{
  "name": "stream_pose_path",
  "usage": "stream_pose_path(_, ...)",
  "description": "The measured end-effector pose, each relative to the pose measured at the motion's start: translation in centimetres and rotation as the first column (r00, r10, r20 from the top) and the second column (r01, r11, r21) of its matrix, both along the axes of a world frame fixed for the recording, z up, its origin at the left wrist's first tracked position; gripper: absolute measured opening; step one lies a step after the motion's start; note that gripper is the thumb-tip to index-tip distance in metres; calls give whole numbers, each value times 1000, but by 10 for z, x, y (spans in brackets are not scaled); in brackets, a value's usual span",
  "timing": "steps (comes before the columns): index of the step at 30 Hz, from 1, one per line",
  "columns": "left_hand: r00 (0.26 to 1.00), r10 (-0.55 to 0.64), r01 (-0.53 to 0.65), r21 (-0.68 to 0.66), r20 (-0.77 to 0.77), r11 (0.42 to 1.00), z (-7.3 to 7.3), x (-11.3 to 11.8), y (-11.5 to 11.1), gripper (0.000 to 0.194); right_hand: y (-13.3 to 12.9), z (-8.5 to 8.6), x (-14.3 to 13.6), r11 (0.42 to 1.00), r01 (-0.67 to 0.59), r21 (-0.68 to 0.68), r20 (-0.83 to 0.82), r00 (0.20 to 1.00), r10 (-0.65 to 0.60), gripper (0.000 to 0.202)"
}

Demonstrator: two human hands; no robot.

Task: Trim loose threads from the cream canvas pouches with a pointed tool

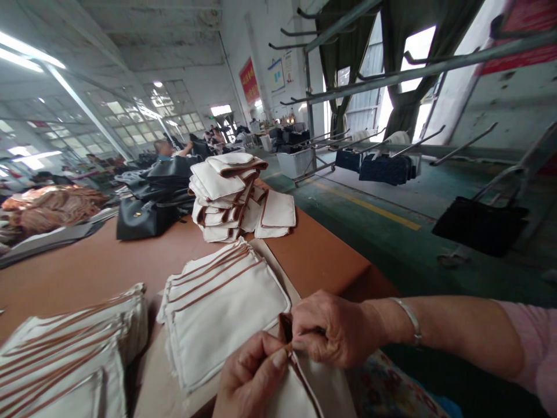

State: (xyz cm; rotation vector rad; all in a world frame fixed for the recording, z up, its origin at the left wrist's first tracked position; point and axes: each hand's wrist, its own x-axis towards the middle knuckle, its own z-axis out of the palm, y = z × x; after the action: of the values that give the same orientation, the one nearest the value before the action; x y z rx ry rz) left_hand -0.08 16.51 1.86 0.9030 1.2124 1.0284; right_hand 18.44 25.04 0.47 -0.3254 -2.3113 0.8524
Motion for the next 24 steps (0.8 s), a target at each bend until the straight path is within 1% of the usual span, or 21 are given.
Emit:
stream_pose_path(1, 1000, 6, -6, 20, -17, 1000, -3, 1, 1, 44, 2, -2, 0, 1000, 8, -15, 4, 1000, -8, 26)
stream_pose_path(3, 992, 3, 8, 85, -130, 996, -6, 2, 2, 43, 6, 0, 3, 990, -12, -140, 41, 999, 18, 29)
stream_pose_path(6, 944, -2, 59, 163, -330, 985, 0, 5, 2, 40, 12, 13, 8, 924, -76, -374, 122, 984, 131, 35)
stream_pose_path(8, 923, 5, 72, 185, -385, 980, 6, 6, 1, 37, 13, 20, 8, 883, -63, -465, 182, 969, 166, 36)
stream_pose_path(10, 923, -11, 82, 168, -386, 982, 10, 5, 1, 35, 12, 23, 7, 842, -39, -538, 201, 964, 174, 35)
stream_pose_path(12, 937, -52, 101, 126, -345, 987, 9, 1, 0, 34, 11, 21, 5, 787, -19, -616, 176, 971, 162, 35)
stream_pose_path(14, 951, -78, 112, 97, -300, 989, 6, -6, -2, 35, 9, 18, 5, 715, 5, -699, 147, 980, 137, 38)
stream_pose_path(16, 957, -78, 111, 104, -279, 988, 1, -11, -5, 35, 8, 15, 6, 632, 25, -775, 134, 983, 125, 42)
stream_pose_path(18, 956, -61, 101, 127, -288, 987, -3, -14, -7, 33, 7, 15, 7, 563, 32, -826, 134, 981, 140, 43)
stream_pose_path(19, 952, -46, 93, 144, -304, 985, -5, -15, -7, 32, 6, 15, 8, 542, 39, -839, 141, 979, 147, 43)
stream_pose_path(20, 946, -28, 85, 165, -323, 983, -6, -15, -8, 29, 6, 16, 8, 529, 49, -847, 149, 977, 149, 42)
stream_pose_path(22, 927, 13, 79, 228, -376, 971, -7, -13, -8, 24, 5, 16, 9, 521, 71, -851, 167, 976, 139, 41)
stream_pose_path(24, 886, 66, 99, 325, -458, 940, -7, -11, -8, 17, 5, 16, 9, 520, 89, -850, 180, 975, 127, 41)
